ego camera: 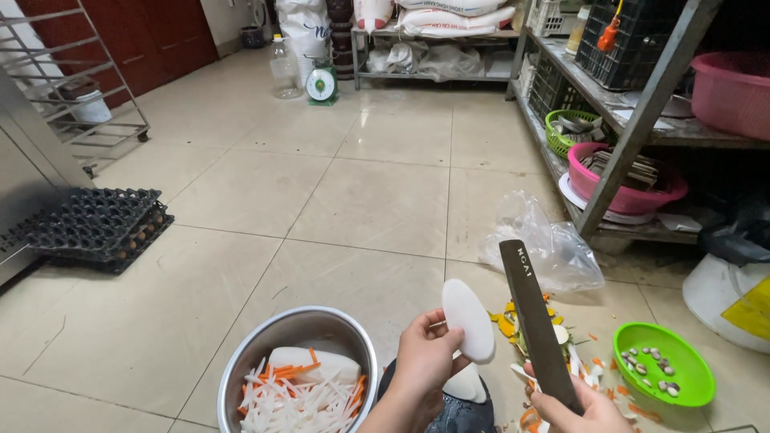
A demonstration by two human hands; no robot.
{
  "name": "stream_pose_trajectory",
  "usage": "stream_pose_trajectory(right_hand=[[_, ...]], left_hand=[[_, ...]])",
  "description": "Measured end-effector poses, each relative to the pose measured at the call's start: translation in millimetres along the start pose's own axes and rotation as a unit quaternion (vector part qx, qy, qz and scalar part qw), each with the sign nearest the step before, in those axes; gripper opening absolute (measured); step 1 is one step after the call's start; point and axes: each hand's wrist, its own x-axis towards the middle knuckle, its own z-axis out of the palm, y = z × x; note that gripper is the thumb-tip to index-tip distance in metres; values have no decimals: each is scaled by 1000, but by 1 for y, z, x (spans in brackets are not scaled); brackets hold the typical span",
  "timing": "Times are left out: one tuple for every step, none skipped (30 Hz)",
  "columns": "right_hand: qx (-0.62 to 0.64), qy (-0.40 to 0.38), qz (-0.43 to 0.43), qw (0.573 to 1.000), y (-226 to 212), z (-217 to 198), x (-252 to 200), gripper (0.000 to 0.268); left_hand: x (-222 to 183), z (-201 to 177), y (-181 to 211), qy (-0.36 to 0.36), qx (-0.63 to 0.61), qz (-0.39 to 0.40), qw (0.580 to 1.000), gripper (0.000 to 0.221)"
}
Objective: Slicing and julienning white radishes and carrots on a cutting board placed on the floor.
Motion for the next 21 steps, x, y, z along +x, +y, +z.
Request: stream_pose_trajectory(right_hand=[[26, 6, -3, 1000, 2, 2, -1, 49], [25, 6, -2, 1000, 8, 3, -1, 49], [17, 11, -23, 1000, 13, 5, 0, 49], [9, 16, -45, 999, 18, 7, 1, 48], [10, 17, -46, 999, 32, 10, 7, 48], [63, 32, -84, 994, 45, 13, 12, 44], [116, 48, -121, 985, 58, 16, 18, 40], [118, 49, -124, 984, 56, 21, 18, 40], [126, 76, -131, 980, 55, 26, 17, 36], [134, 104, -137, 976, 55, 31, 15, 33], [133, 105, -136, 976, 33, 35, -1, 33], [151, 117, -77, 978, 11, 39, -16, 36], [169, 126, -18, 977, -10, 43, -32, 42], [168, 127, -16, 978, -8, 43, -33, 42], [175, 115, -8, 978, -6, 42, -32, 42], [183, 103, 0, 978, -5, 42, -32, 44], [183, 104, 1, 978, -4, 41, -32, 44], [181, 96, 6, 979, -4, 39, -32, 47], [179, 88, 10, 980, -6, 38, -30, 51], [180, 88, 8, 980, -3, 38, -28, 51], [179, 92, 1, 980, 1, 39, -26, 52]], left_hand=[[0, 0, -1, 6, 5, 1, 1000, 43], [-1, 0, -1, 6, 4, 0, 1000, 43], [-1, 0, -1, 6, 2, 3, 1000, 42], [-1, 0, 0, 7, -1, 6, 1000, 41], [3, -1, -3, 6, 0, 8, 1000, 41], [7, -1, -7, -2, -11, 11, 1000, 39], [11, -2, -10, -10, -21, 15, 1000, 38], [11, -1, -7, -12, -20, 17, 1000, 38], [10, 0, -6, -5, -16, 11, 1000, 38], [9, 0, -5, 1, -12, 4, 1000, 39], [8, 1, -5, 0, -11, 3, 1000, 39], [7, 2, -4, -3, -5, 10, 1000, 39], [6, 2, -4, -5, 1, 17, 1000, 40], [-1, 3, -1, -4, 1, 15, 1000, 40], [-7, 5, 4, -6, 18, 12, 1000, 38], [-13, 6, 9, -8, 34, 9, 999, 37], [-15, 7, 9, -9, 33, 8, 999, 37], [-16, 7, 9, -7, 37, 4, 999, 37], [-17, 7, 12, -6, 40, 2, 999, 36], [-13, 7, 10, -6, 40, 3, 999, 36], [-10, 7, 7, -6, 27, 9, 1000, 37]])
